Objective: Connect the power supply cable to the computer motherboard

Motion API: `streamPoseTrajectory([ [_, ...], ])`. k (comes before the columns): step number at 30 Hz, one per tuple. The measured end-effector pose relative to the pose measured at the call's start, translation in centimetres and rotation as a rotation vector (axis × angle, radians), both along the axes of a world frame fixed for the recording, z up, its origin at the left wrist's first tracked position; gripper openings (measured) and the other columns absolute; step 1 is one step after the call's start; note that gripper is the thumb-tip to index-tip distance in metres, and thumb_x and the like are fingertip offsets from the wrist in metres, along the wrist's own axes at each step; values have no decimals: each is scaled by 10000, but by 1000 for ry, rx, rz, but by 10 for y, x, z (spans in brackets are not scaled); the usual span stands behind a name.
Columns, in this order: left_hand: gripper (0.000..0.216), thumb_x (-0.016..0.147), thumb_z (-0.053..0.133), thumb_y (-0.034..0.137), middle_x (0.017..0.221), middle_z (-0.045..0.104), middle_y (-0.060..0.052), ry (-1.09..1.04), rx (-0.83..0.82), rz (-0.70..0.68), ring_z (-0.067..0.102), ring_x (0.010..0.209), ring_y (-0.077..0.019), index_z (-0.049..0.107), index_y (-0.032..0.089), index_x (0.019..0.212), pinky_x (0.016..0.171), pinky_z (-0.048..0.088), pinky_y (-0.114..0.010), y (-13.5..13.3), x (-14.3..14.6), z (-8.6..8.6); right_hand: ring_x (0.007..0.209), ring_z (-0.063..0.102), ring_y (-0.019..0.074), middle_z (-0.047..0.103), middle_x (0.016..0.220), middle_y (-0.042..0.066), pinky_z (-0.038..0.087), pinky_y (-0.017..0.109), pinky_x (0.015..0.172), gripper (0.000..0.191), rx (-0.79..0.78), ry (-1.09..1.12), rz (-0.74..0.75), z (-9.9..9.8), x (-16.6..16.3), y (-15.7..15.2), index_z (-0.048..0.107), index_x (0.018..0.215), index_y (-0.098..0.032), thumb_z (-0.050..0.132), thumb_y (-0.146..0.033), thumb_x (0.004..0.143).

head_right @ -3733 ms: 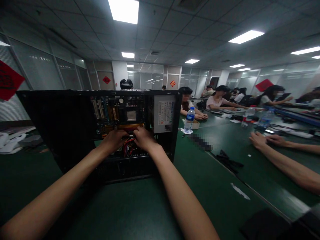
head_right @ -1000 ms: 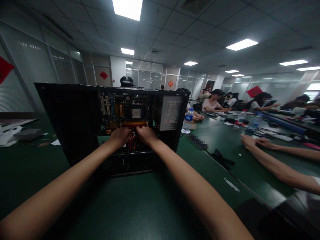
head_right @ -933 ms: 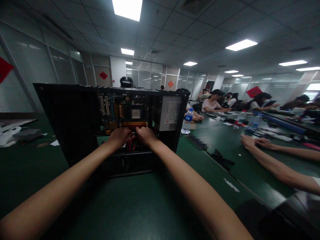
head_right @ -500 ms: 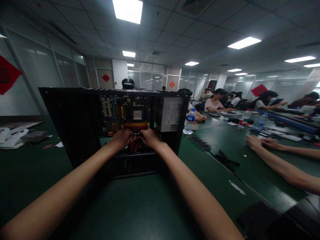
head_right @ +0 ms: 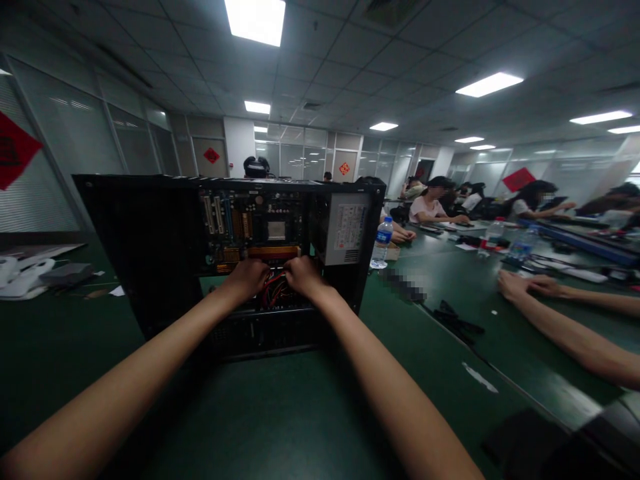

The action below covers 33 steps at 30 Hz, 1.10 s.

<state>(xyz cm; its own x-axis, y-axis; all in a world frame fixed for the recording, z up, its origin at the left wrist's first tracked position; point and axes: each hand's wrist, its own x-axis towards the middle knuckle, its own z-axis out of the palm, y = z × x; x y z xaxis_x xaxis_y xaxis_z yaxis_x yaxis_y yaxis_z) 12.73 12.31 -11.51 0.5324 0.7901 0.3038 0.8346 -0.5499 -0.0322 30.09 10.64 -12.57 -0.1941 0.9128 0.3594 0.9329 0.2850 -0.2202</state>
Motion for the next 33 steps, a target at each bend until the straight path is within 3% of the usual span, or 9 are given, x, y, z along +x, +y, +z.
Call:
streamPoseTrajectory([
  [7,338,960,408,223,966,719,-162,-20,-19,-17,692,923,-256,733,133,981,828,506,-338,1,-2,-5,1066,689,224,741,1111,117,489,258,929,294,-2,25,17,1,0,-1,743,1118,-141,537,-132,908],
  [12,308,969,411,196,1072,696,-135,-52,-50,-73,674,974,-226,651,147,1154,849,508,-312,-3,-8,-12,1079,681,225,731,1126,132,484,257,919,305,-41,23,64,-1,1,-3,717,1144,-145,533,-98,906],
  [21,360,1004,357,235,1139,715,-112,-113,-101,-53,681,1041,-228,654,205,1204,896,500,-319,-8,-6,-1,1047,695,244,741,1103,124,483,280,901,289,-60,11,38,10,3,-8,746,1087,-162,509,-111,930],
  [27,362,985,389,263,1005,748,-152,-120,-107,13,708,965,-256,736,162,1014,831,515,-335,-2,1,1,969,709,234,755,1030,125,498,268,823,278,-49,-18,-31,6,2,0,767,1034,-164,511,-145,926],
  [33,330,945,430,223,956,749,-182,-125,-94,29,716,933,-301,747,132,939,839,525,-392,-1,8,4,1003,693,221,744,1036,129,488,257,845,265,-20,-25,-22,7,2,-1,736,1063,-152,500,-146,942],
])
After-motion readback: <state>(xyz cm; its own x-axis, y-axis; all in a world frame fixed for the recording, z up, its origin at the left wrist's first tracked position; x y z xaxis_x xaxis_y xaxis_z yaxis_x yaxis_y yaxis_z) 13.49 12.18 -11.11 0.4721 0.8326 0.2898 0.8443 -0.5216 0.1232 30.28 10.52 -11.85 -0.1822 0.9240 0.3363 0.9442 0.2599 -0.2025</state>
